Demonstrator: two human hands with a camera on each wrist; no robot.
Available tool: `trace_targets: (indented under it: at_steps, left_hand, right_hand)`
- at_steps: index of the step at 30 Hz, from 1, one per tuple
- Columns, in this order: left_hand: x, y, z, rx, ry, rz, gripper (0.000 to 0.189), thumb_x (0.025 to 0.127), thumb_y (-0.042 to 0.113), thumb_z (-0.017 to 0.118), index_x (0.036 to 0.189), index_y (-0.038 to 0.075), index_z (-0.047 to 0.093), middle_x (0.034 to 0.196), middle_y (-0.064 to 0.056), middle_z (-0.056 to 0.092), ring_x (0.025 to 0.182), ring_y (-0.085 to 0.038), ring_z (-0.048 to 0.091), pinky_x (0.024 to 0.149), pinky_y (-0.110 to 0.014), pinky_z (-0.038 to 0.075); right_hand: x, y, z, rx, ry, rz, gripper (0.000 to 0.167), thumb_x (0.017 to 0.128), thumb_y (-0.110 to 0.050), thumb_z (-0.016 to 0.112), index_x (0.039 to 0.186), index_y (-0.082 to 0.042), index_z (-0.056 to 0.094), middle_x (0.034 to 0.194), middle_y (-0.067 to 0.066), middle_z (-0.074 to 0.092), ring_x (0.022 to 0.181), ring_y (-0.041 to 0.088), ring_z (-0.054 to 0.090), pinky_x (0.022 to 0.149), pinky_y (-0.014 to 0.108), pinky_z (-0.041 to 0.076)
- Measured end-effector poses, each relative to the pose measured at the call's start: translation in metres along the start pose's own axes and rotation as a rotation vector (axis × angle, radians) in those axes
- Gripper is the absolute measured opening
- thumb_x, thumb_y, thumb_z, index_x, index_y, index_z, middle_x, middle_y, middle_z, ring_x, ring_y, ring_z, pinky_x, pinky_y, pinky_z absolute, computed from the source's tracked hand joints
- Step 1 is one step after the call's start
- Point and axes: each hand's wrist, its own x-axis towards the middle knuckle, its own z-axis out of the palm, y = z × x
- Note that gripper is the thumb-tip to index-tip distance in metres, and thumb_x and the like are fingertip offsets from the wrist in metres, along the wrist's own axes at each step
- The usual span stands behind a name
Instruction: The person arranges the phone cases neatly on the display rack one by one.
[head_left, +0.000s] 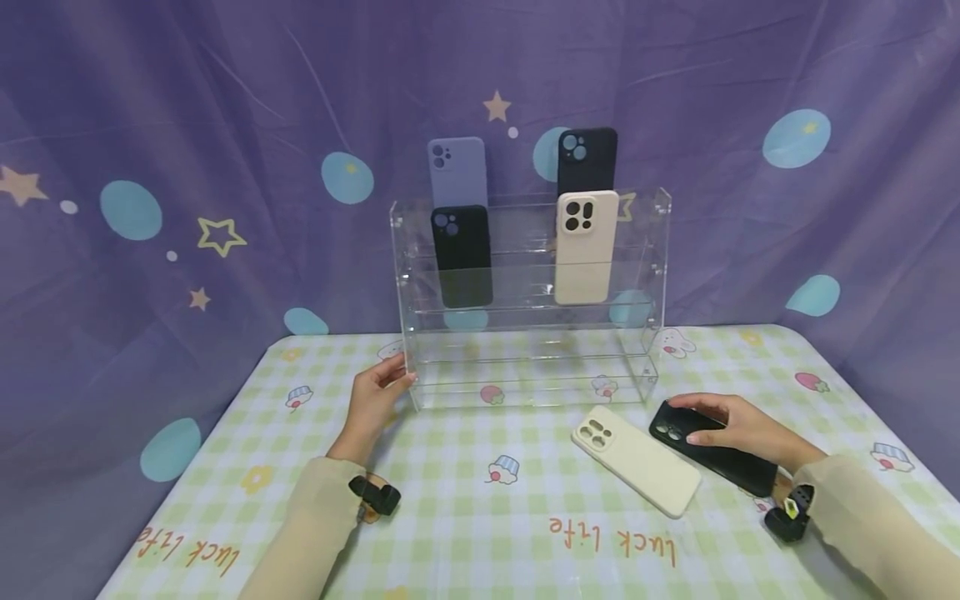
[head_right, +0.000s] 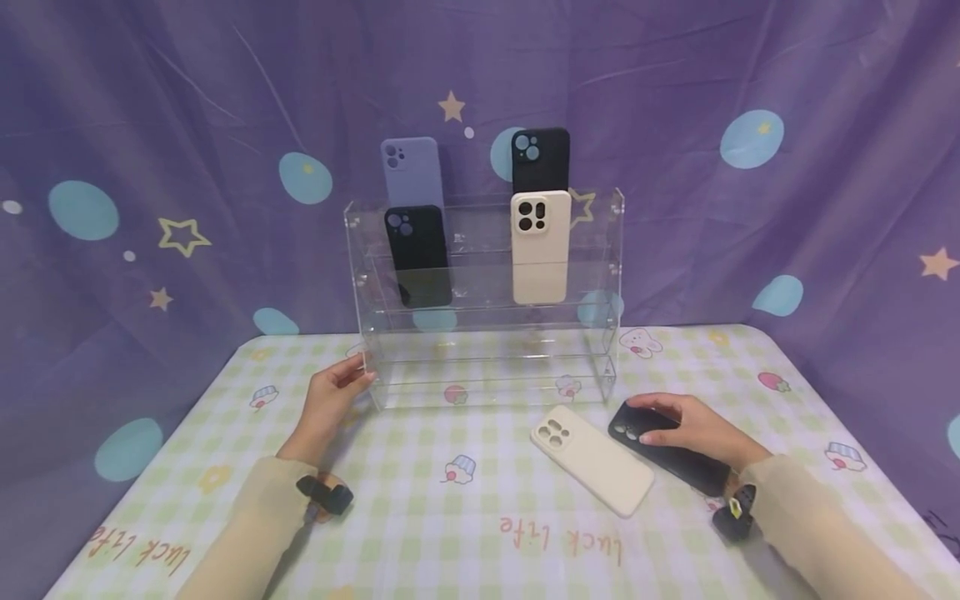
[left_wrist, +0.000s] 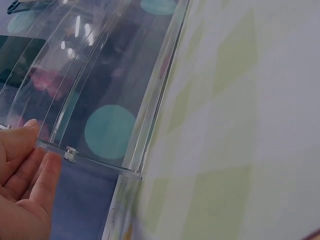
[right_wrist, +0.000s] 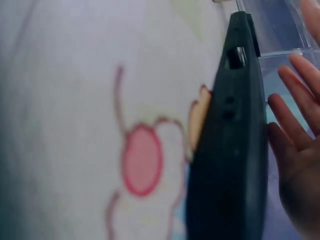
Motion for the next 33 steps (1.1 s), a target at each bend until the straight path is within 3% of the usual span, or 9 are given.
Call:
trace_targets:
  at_steps: [4,11,18,28,33]
  left_hand:
    - [-0.001,0.000,0.001,-0.003,0.000,-0.005,0.042,0.085,0.002,0.068,0.125,-0.004,0.057,0.127,-0.021,0.057,0.086,0.004,0.055,0.076,-0.009,0.048]
    - [-0.002,0.003,0.001,-0.005,0.003,-0.013,0.043,0.085,0.005,0.069,0.125,-0.002,0.057,0.127,-0.021,0.057,0.087,0.003,0.055,0.076,-0.009,0.048]
    - [-0.001,0.003,0.000,-0.004,-0.009,-0.027,0.044,0.086,0.005,0.068,0.127,-0.002,0.055,0.129,-0.020,0.055,0.099,-0.009,0.055,0.078,-0.008,0.047]
    - [0.000,0.004,0.001,-0.004,0.003,-0.025,0.042,0.085,0.003,0.067,0.125,-0.003,0.057,0.126,-0.021,0.057,0.093,-0.003,0.055,0.077,-0.009,0.048]
    - [0.000,0.002,0.000,-0.004,-0.004,-0.029,0.043,0.085,0.002,0.067,0.126,-0.003,0.057,0.126,-0.021,0.057,0.097,-0.009,0.056,0.077,-0.010,0.048]
  right_hand:
    - [0.002,0.005,0.000,-0.014,0.001,-0.016,0.055,0.085,-0.007,0.069,0.136,-0.003,0.048,0.138,0.021,0.047,0.125,-0.010,0.037,0.098,0.004,0.027]
    - [0.005,0.005,0.002,-0.112,-0.001,0.046,0.067,0.082,-0.021,0.074,0.140,-0.009,0.044,0.141,0.018,0.045,0.120,-0.013,0.037,0.092,0.006,0.035]
    - [0.008,0.003,0.004,-0.240,-0.031,0.079,0.078,0.077,-0.035,0.077,0.141,-0.007,0.043,0.141,0.018,0.045,0.119,-0.013,0.034,0.091,0.011,0.037]
    - [0.009,-0.003,0.005,-0.316,-0.064,0.091,0.081,0.077,-0.040,0.075,0.141,-0.002,0.041,0.139,0.021,0.046,0.121,0.024,0.047,0.088,0.018,0.043]
    - [0.010,-0.008,0.008,-0.381,-0.064,0.058,0.083,0.076,-0.043,0.074,0.140,-0.001,0.041,0.140,0.024,0.043,0.125,0.042,0.041,0.095,0.045,0.043]
